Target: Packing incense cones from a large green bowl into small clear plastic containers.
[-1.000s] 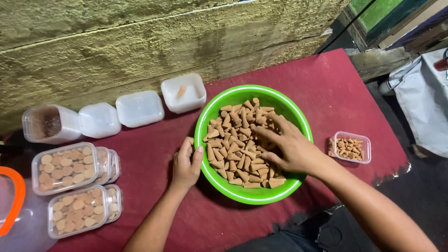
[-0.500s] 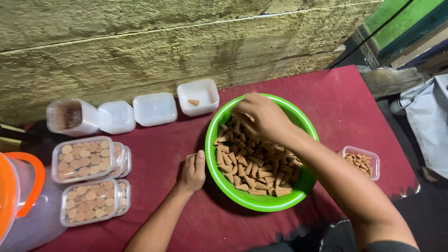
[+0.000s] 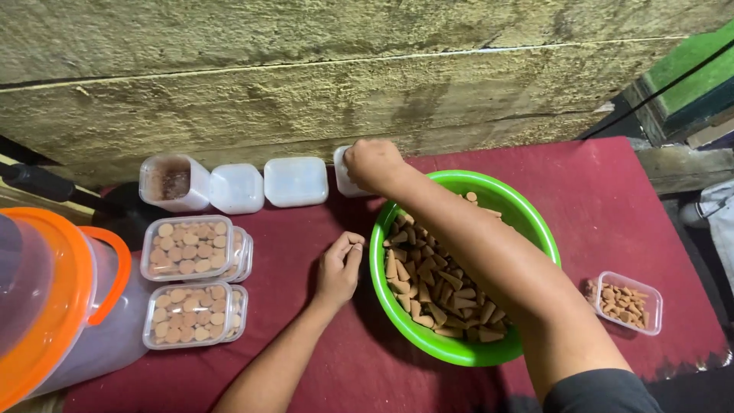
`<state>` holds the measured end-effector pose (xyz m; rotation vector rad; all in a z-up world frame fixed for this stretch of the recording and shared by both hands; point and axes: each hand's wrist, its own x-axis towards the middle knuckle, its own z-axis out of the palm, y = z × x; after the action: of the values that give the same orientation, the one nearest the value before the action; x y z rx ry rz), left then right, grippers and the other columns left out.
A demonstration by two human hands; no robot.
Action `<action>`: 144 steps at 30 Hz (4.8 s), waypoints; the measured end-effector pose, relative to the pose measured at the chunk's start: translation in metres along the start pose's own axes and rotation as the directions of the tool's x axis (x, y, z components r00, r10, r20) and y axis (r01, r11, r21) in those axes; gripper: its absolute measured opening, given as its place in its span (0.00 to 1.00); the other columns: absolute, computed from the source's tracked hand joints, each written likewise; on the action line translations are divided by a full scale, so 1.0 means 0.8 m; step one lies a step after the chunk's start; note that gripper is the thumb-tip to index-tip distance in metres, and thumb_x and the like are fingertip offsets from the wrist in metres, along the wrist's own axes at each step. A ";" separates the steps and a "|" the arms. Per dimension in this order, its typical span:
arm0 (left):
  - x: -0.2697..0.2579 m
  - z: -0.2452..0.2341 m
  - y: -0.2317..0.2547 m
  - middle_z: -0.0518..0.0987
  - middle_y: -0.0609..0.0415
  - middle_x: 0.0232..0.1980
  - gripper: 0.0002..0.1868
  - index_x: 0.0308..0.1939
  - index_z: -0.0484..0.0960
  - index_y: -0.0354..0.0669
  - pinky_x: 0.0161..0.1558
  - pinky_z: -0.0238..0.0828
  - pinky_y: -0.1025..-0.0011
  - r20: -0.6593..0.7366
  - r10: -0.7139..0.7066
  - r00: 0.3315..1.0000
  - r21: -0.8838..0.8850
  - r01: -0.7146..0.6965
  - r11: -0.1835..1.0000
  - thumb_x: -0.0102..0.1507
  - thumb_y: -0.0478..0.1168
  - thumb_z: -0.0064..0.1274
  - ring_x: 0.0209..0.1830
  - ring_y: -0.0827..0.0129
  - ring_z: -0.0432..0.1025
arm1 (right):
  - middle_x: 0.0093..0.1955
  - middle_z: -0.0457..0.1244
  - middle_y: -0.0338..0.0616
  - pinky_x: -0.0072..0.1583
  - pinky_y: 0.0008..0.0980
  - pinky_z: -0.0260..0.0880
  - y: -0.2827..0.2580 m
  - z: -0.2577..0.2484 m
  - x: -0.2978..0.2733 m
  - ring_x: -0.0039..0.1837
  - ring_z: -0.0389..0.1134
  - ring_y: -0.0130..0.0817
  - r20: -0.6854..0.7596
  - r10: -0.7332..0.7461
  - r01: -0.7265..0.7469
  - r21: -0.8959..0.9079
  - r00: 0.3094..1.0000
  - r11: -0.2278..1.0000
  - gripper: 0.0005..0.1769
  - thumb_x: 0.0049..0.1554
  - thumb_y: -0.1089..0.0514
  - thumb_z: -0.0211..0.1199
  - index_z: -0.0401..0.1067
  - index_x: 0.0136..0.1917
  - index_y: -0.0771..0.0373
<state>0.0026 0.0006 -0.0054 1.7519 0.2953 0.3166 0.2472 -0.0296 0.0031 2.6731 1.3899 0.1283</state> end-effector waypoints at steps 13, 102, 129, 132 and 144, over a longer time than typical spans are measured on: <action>-0.001 0.000 0.000 0.79 0.46 0.26 0.07 0.40 0.81 0.48 0.38 0.74 0.59 0.028 -0.042 0.999 0.055 0.040 0.998 0.66 0.39 0.46 0.29 0.63 0.69 | 0.44 0.65 0.47 0.46 0.55 0.74 0.090 -0.156 -0.257 0.48 0.71 0.56 0.026 0.077 -0.081 0.320 0.997 0.944 0.17 0.55 0.44 0.61 0.67 0.50 0.57; 0.026 0.025 0.126 0.77 0.36 0.48 0.21 0.66 0.71 0.40 0.57 0.67 0.45 0.154 0.017 0.988 0.451 -0.086 0.888 0.68 0.36 0.40 0.53 0.36 0.73 | 0.60 0.64 0.60 0.63 0.60 0.67 0.052 -0.097 -0.253 0.63 0.67 0.62 -0.006 0.101 -0.082 0.547 0.995 0.833 0.30 0.62 0.36 0.54 0.70 0.66 0.59; -0.034 0.011 0.034 0.85 0.41 0.41 0.13 0.58 0.68 0.40 0.45 0.77 0.61 0.243 -0.206 0.948 -0.125 0.241 0.962 0.70 0.36 0.40 0.39 0.61 0.77 | 0.54 0.60 0.46 0.56 0.55 0.59 -0.022 -0.108 -0.311 0.65 0.62 0.51 -0.160 -0.338 0.372 0.495 0.927 0.786 0.24 0.50 0.43 0.49 0.66 0.56 0.54; -0.039 0.010 0.054 0.84 0.42 0.37 0.10 0.55 0.69 0.41 0.41 0.77 0.64 0.224 -0.172 0.959 -0.126 0.203 0.971 0.69 0.35 0.41 0.34 0.63 0.76 | 0.51 0.63 0.41 0.58 0.53 0.60 0.016 -0.100 -0.333 0.61 0.64 0.49 -0.016 -0.358 0.334 0.399 0.934 0.854 0.28 0.44 0.46 0.62 0.69 0.58 0.48; -0.055 0.002 0.033 0.78 0.46 0.22 0.05 0.43 0.71 0.43 0.28 0.69 0.68 0.231 -0.189 0.954 -0.102 0.217 0.971 0.64 0.35 0.43 0.21 0.66 0.67 | 0.57 0.62 0.58 0.62 0.57 0.62 -0.024 -0.111 -0.267 0.66 0.62 0.60 -0.066 -0.151 0.164 0.348 0.986 0.923 0.24 0.56 0.43 0.57 0.70 0.55 0.63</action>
<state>-0.0371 -0.0220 0.0176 1.5987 0.2859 -0.0091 0.0975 -0.1875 0.0840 2.8282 1.7858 -0.0979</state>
